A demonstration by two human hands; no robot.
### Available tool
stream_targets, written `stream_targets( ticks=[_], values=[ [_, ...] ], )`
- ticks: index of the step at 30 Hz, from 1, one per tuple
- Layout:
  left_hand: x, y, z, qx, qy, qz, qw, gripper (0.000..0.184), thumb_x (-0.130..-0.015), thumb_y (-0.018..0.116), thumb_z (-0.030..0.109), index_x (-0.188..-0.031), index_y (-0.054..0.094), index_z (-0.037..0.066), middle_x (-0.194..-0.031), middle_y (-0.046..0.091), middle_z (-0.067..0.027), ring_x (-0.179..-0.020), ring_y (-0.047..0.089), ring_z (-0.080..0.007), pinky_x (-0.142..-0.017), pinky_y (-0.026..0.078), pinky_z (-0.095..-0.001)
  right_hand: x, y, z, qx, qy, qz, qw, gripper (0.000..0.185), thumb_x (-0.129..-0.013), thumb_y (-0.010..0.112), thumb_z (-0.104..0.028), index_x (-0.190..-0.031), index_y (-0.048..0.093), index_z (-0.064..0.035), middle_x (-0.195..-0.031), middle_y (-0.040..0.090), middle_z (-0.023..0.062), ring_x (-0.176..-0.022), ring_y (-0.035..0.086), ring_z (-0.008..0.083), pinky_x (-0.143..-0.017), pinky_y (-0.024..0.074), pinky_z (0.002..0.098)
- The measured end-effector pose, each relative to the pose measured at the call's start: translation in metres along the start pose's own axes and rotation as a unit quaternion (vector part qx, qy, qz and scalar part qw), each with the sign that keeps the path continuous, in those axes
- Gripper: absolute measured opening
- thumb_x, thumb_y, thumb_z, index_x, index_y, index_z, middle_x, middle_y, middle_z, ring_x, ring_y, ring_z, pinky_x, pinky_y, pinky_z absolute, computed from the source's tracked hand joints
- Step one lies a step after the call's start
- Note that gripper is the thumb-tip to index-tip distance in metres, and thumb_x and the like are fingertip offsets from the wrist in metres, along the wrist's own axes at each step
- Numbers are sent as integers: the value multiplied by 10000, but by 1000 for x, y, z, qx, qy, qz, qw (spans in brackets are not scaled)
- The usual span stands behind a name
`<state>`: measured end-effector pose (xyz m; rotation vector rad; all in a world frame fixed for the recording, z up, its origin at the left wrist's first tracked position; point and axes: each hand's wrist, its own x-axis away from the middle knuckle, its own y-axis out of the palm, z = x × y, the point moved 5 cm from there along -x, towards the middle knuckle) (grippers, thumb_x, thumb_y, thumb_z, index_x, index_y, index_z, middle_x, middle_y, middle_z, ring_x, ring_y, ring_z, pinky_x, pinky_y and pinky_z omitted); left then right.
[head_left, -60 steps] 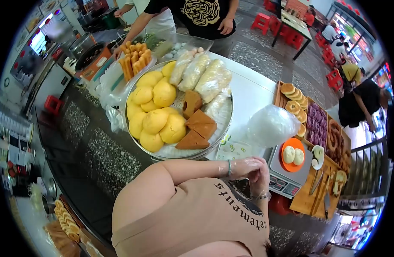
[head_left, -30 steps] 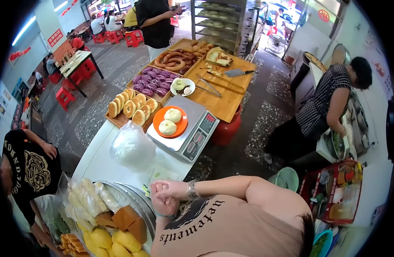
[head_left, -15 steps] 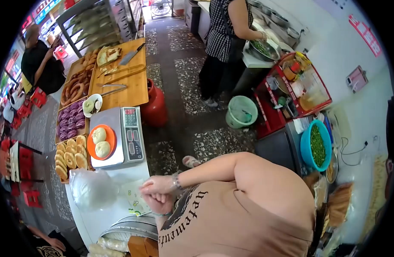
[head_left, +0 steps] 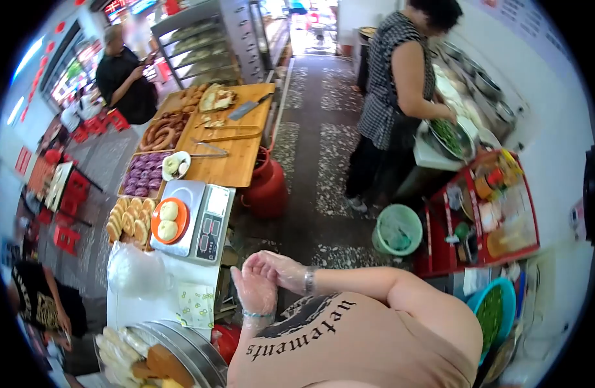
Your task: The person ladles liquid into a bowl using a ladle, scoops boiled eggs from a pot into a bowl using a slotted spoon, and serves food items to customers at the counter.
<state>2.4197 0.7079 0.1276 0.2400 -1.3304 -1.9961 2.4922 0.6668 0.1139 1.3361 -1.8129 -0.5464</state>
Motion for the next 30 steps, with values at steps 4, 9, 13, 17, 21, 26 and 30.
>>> stream_targets(
  ticks=[4, 9, 13, 17, 21, 26, 30],
  values=[
    [-12, 33, -30, 14, 44, 48, 998, 597, -939, 320, 550, -1146, 494, 17, -1185, 523, -155, -1121, 495, -282, -1008, 366, -388, 15, -16, -15, -116, 44, 28, 992, 299, -930, 524, -347, -1119, 514, -116, -1137, 537, 25, -1089, 489, 130, -963, 406, 319],
    [-38, 64, -16, -41, 131, 36, 990, 581, -946, 316, 529, -1214, 464, 36, -1207, 516, -144, -1139, 487, -284, -1026, 350, -398, 20, -9, -2, -120, 180, -80, 973, 580, -887, 567, -409, -1330, 388, -79, -1304, 478, 48, -1202, 447, 175, -1022, 371, 357],
    [-44, 41, 14, -26, 201, 81, 976, 519, -952, 352, 484, -1194, 485, 45, -1167, 543, -124, -1074, 525, -261, -984, 384, -387, 12, 3, 3, -90, 221, -152, 959, 620, -859, 602, -412, -1332, 382, -77, -1303, 482, 46, -1196, 453, 178, -1015, 378, 368],
    [-38, 1, 57, -54, 272, 161, 947, 438, -959, 368, 423, -1130, 521, 50, -1090, 581, -111, -979, 550, -228, -898, 422, -363, -9, 9, 34, 66, 275, -264, 922, 430, -867, 638, -194, -1217, 441, -40, -1063, 567, 42, -921, 557, 117, -801, 469, 257],
    [-29, -52, 94, -82, 291, 218, 928, 353, -951, 421, 370, -1045, 550, 56, -982, 598, -91, -879, 561, -196, -821, 444, -336, -44, 13, 8, 254, 279, -234, 896, 227, -926, 536, -210, -1071, 536, -35, -935, 612, 51, -786, 577, 106, -724, 490, 237],
    [-44, -126, 89, -60, 218, 308, 924, 229, -933, 480, 255, -942, 570, 45, -841, 608, -74, -766, 572, -169, -720, 472, -296, -125, 19, -20, 335, 232, -165, 898, 199, -933, 528, -214, -1042, 558, -50, -915, 618, 36, -811, 564, 84, -741, 476, 218],
    [-72, -132, 99, -78, 147, 292, 942, 195, -925, 496, 228, -923, 571, 47, -827, 603, -72, -732, 564, -155, -697, 471, -284, -195, 15, -29, 360, 204, -111, 904, 199, -922, 525, -201, -1048, 565, -52, -937, 621, 47, -816, 578, 108, -770, 479, 260]
  ],
)
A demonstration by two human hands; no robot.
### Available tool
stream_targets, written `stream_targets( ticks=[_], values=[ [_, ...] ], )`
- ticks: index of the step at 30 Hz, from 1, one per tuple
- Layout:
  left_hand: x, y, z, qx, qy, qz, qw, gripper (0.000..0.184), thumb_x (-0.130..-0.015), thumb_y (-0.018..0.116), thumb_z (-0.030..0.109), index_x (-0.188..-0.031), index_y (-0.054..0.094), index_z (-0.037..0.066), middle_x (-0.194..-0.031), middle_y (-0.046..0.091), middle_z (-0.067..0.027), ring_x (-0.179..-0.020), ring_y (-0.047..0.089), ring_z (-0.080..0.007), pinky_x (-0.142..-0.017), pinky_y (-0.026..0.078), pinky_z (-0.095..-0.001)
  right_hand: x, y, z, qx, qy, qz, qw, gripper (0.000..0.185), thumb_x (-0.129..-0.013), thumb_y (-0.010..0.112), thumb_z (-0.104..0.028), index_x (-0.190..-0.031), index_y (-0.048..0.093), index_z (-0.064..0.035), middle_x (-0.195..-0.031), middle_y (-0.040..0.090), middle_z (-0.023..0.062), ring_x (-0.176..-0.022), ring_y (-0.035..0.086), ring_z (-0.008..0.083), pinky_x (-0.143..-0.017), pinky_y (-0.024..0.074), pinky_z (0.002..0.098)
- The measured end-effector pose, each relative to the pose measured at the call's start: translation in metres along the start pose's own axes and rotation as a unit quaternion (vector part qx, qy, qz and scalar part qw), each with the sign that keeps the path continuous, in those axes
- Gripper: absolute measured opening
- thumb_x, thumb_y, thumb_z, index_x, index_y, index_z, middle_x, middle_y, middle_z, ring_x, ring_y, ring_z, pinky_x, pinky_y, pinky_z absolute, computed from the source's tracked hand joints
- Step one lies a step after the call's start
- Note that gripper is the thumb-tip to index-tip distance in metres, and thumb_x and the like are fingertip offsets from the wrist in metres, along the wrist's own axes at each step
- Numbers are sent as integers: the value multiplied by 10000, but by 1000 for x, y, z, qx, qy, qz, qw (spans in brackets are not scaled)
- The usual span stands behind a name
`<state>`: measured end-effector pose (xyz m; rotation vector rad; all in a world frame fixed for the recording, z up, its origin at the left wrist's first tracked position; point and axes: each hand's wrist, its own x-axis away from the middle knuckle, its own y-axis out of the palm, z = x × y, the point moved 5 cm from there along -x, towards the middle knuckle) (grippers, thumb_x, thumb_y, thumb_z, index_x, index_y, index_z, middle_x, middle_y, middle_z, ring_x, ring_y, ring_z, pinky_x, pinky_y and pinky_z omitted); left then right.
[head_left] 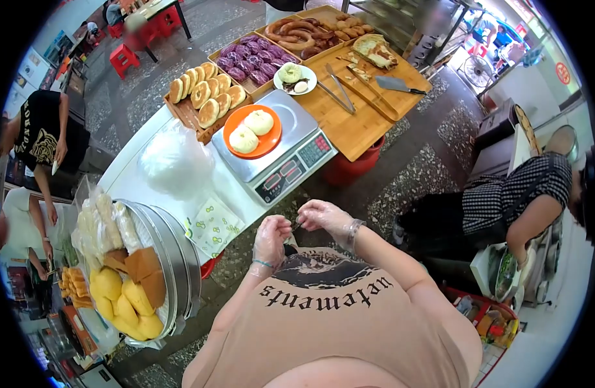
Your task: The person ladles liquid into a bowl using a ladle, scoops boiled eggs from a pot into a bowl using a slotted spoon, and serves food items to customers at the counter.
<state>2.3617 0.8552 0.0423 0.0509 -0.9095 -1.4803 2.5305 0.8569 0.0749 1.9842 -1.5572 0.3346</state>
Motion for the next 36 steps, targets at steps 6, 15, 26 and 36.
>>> stream_targets(
  ticks=[6, 15, 26, 36],
  values=[
    [-55, 15, 42, -15, 8, -3, 1000, 154, -931, 501, 179, -939, 555, 35, -823, 599, -71, -722, 553, -138, -699, 470, -267, -63, -47, -17, -27, 21, 78, 996, 192, -930, 511, -213, -1018, 561, -50, -910, 615, 48, -791, 581, 110, -723, 488, 247],
    [-90, 32, 31, 16, 24, 79, 996, 154, -924, 518, 194, -934, 556, 45, -821, 567, -64, -705, 531, -139, -655, 457, -245, -134, -294, -54, 332, -91, 366, 865, 437, -806, 647, -277, -1147, 527, -33, -1019, 611, 153, -941, 591, 291, -837, 479, 356],
    [-141, 135, -2, -29, 75, 130, 988, 176, -955, 467, 208, -970, 533, 45, -839, 577, -79, -721, 539, -137, -675, 449, -269, -209, -494, -136, 552, 11, 468, 690, 818, -716, 706, -334, -1366, 290, -64, -1382, 345, 164, -1290, 322, 310, -1054, 274, 459],
    [-144, 157, -6, 31, 87, 224, 970, 155, -953, 483, 181, -935, 546, 40, -827, 593, -67, -708, 551, -121, -683, 467, -246, -255, -479, -181, 669, -129, 459, 569, 734, -771, 675, -364, -1336, 328, -49, -1283, 454, 167, -1178, 439, 321, -977, 363, 452]
  ],
)
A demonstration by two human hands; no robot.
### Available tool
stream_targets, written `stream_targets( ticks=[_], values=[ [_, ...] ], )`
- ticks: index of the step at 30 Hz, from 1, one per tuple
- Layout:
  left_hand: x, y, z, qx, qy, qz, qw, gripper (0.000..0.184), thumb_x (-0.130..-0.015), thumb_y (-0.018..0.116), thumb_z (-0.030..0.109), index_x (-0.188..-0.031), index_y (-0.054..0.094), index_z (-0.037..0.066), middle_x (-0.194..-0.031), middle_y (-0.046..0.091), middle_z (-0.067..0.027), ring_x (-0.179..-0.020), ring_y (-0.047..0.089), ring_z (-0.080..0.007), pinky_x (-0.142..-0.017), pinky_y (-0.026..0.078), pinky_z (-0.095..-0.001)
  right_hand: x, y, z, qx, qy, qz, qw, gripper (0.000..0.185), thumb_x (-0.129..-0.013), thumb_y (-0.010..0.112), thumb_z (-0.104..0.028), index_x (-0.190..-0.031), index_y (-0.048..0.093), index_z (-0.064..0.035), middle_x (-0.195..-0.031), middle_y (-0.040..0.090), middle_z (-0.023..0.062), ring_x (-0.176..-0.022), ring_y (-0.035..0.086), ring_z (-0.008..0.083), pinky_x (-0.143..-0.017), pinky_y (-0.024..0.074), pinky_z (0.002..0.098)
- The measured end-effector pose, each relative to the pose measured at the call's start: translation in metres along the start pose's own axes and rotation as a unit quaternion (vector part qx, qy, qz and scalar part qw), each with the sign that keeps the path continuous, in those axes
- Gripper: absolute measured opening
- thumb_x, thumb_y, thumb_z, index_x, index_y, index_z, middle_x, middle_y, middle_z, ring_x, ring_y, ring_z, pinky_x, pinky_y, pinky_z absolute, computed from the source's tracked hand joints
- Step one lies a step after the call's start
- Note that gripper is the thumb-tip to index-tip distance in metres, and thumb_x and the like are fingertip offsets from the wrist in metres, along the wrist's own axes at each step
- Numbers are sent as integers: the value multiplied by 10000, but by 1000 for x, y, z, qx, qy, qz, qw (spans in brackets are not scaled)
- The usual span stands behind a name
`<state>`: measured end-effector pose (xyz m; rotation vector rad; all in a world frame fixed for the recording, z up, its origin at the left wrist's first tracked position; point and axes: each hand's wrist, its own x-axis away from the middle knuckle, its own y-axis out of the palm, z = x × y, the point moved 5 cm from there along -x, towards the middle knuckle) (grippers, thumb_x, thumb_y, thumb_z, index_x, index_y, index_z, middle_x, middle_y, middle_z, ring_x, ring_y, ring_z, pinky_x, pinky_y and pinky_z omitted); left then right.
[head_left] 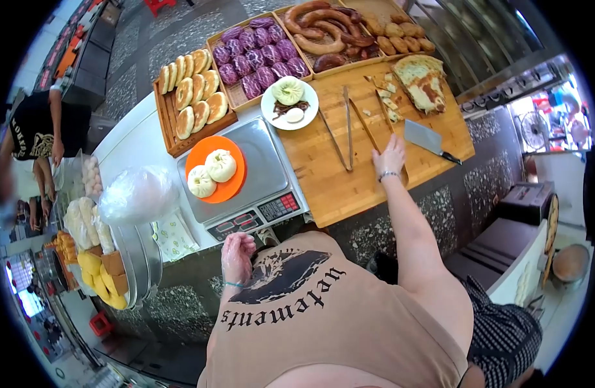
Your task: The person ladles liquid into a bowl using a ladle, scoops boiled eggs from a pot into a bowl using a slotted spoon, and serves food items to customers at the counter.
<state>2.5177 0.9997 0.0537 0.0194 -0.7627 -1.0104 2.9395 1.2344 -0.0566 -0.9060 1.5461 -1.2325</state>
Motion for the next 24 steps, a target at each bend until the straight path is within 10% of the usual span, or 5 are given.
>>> stream_targets(
  ticks=[2, 5, 6, 8, 24],
  values=[
    [0, -3, -2, 8, 6, 11, 1000, 154, -952, 482, 188, -952, 542, 46, -834, 583, -63, -725, 550, -126, -690, 468, -252, -9, 11, -43, -233, -142, 24, 962, 654, -817, 633, -320, -1332, 337, -46, -1228, 499, 193, -1112, 488, 350, -920, 423, 428],
    [0, -6, -6, 12, 12, 20, 1000, 152, -949, 481, 192, -967, 538, 52, -839, 573, -60, -741, 552, -132, -695, 471, -261, 1, 62, -131, -574, 105, -330, 742, 513, -893, 541, -298, -1314, 378, -55, -1197, 533, 182, -1014, 564, 312, -818, 494, 407],
    [0, -6, -6, 9, 14, 19, 1000, 150, -948, 481, 190, -966, 538, 52, -838, 575, -62, -741, 553, -134, -695, 473, -264, 10, 57, -167, -669, 238, -390, 586, 484, -913, 514, -306, -1311, 387, -62, -1190, 547, 158, -992, 584, 286, -795, 507, 400],
    [5, -2, 1, 13, 13, 35, 999, 142, -946, 486, 169, -934, 544, 40, -821, 587, -68, -700, 554, -128, -659, 478, -262, 0, 63, -211, -693, 323, -394, 510, 489, -915, 513, -290, -1334, 354, -94, -1206, 553, 112, -1040, 577, 260, -842, 498, 428],
    [-41, -57, 30, 14, -14, -2, 1000, 151, -947, 484, 167, -932, 539, 26, -785, 596, -75, -670, 559, -133, -637, 480, -257, -140, -78, -245, -640, 138, -355, 668, 327, -869, 403, -72, -1177, 468, 17, -1098, 602, 146, -938, 633, 241, -751, 572, 375]
  ],
)
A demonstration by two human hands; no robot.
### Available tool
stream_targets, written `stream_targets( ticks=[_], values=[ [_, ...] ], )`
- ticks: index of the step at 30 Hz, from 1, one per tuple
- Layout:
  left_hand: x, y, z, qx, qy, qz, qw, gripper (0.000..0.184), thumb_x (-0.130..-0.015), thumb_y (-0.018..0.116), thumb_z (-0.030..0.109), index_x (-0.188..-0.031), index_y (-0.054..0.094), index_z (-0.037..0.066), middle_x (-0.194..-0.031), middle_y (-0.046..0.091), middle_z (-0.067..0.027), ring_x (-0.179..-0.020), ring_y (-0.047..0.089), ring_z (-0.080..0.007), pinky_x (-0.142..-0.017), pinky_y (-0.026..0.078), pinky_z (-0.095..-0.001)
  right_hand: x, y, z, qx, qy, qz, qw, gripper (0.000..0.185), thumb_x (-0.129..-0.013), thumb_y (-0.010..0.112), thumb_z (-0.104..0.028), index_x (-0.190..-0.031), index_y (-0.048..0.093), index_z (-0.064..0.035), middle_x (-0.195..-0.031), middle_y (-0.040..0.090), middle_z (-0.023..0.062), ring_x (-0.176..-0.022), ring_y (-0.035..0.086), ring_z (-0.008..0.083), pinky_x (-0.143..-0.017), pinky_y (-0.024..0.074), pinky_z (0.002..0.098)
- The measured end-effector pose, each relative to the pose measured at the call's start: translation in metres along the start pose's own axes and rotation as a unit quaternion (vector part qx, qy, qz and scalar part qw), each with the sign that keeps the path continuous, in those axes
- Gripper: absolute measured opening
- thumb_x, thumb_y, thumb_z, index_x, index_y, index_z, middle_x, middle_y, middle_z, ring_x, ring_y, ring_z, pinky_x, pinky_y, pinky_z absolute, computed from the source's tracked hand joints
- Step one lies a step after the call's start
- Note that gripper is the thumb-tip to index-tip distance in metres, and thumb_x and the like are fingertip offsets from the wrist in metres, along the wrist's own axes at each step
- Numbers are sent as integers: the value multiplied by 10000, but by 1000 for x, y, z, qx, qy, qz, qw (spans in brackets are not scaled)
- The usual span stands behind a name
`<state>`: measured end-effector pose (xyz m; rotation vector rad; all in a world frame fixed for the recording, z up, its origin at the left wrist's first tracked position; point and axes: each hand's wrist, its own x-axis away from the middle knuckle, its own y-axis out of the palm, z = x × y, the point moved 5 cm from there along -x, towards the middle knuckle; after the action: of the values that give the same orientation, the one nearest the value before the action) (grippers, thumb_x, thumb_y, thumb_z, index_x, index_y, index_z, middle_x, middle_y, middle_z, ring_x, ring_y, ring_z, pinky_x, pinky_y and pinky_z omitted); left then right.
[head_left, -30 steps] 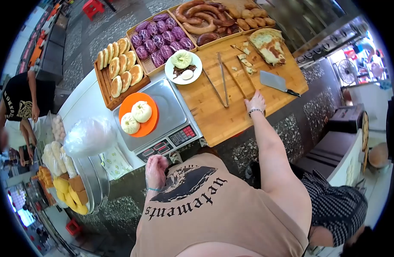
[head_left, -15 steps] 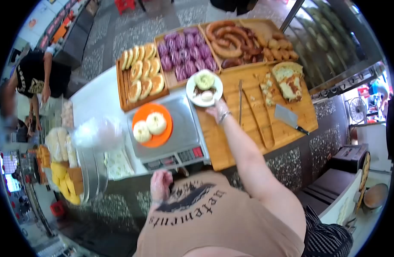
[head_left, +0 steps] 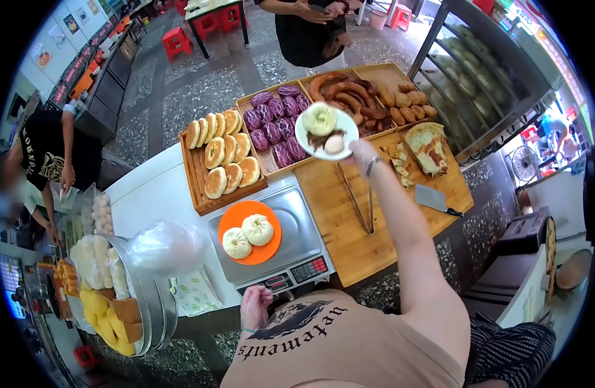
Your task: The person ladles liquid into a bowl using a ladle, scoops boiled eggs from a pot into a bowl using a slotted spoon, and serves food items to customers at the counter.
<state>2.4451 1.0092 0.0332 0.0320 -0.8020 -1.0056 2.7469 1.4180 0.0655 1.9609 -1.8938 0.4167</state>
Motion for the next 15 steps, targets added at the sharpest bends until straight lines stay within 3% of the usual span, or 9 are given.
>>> stream_targets(
  ticks=[4, 7, 12, 14, 15],
  values=[
    [-10, -7, 1, 19, 4, -16, 1000, 163, -936, 502, 189, -937, 546, 33, -794, 599, -83, -670, 566, -135, -613, 476, -258, -8, 25, -99, -45, -41, 24, 998, 337, -887, 380, -30, -1212, 446, 33, -1149, 566, 180, -965, 629, 287, -760, 591, 371],
    [-6, -11, 4, 11, -6, -5, 1000, 180, -956, 481, 198, -931, 543, 31, -797, 606, -65, -679, 567, -122, -650, 494, -249, -24, 49, -141, -108, -75, -23, 991, 366, -869, 360, 0, -1230, 402, 45, -1163, 544, 189, -1002, 612, 300, -833, 564, 404],
    [-6, -22, 5, 33, -14, 11, 999, 178, -959, 470, 194, -926, 538, 33, -792, 602, -64, -678, 569, -125, -649, 494, -249, -64, 61, -166, -94, -78, -23, 992, 386, -857, 383, 18, -1242, 397, 43, -1171, 533, 187, -996, 609, 304, -752, 597, 375],
    [-3, -26, 6, 39, -3, 14, 999, 178, -959, 466, 192, -926, 536, 32, -796, 597, -66, -685, 568, -125, -652, 492, -248, -76, 64, -166, -84, -58, 27, 994, 330, -912, 392, -107, -1235, 457, -84, -1122, 589, 130, -930, 646, 233, -703, 565, 400],
    [-3, -27, 6, 40, -4, 17, 999, 178, -959, 466, 192, -926, 536, 32, -796, 597, -66, -685, 568, -125, -652, 492, -248, -59, 71, -174, -84, -82, 25, 993, 390, -847, 397, 25, -1236, 397, 60, -1159, 541, 184, -999, 611, 302, -738, 601, 337]
  ],
)
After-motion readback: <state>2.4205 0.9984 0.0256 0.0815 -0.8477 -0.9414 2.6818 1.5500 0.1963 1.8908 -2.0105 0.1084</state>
